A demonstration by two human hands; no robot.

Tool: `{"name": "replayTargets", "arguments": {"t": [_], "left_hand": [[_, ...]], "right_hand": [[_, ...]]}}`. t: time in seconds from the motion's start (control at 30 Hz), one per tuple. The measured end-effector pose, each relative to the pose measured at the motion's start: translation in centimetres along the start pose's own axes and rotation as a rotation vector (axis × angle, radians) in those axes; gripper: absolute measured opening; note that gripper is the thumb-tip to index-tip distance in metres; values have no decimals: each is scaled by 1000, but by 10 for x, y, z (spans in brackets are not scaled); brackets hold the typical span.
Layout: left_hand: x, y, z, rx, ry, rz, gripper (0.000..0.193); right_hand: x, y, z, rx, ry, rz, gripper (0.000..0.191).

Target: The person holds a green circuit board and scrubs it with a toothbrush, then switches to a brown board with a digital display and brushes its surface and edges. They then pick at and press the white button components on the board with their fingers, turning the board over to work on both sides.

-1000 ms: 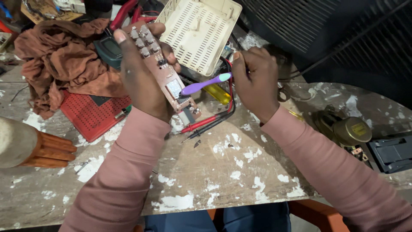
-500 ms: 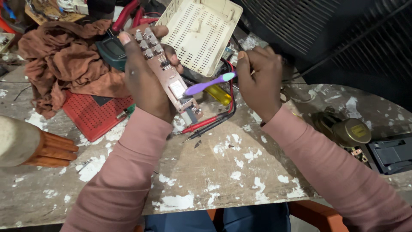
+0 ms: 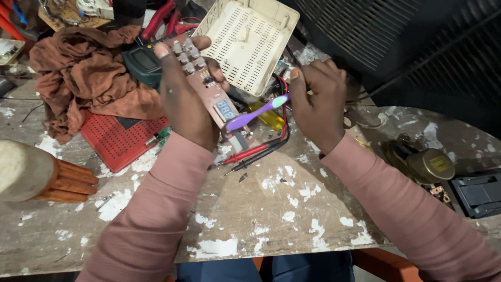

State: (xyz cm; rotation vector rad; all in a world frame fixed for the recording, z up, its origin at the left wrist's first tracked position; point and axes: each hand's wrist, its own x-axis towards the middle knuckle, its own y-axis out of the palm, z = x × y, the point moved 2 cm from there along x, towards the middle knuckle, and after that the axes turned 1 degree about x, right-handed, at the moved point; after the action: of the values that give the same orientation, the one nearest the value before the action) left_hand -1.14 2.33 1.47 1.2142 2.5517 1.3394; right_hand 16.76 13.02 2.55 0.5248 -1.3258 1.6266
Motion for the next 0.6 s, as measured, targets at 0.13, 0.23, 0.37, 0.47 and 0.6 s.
{"name": "replayTargets", "arguments": {"t": [0.13,0.23,0.37,0.47,0.6], "left_hand": [[-2,2,3,11,-18,-2,52],[-1,0,0,52,-18,16,58],[-2,-2,-2,70,34,15,59],[-2,-1,-2,50,13,84,66],[1,-1,-4,12,60,51,57]], "right_hand": [[1,-1,1,-39,-41,-5,25],[9,-1,-4,-26,10,-17,27],[10,-3,-6,-26,52,-6,31],[5,-1,0,19,-3,37,22],[9,-2,-3,102,47,79,26]]}}
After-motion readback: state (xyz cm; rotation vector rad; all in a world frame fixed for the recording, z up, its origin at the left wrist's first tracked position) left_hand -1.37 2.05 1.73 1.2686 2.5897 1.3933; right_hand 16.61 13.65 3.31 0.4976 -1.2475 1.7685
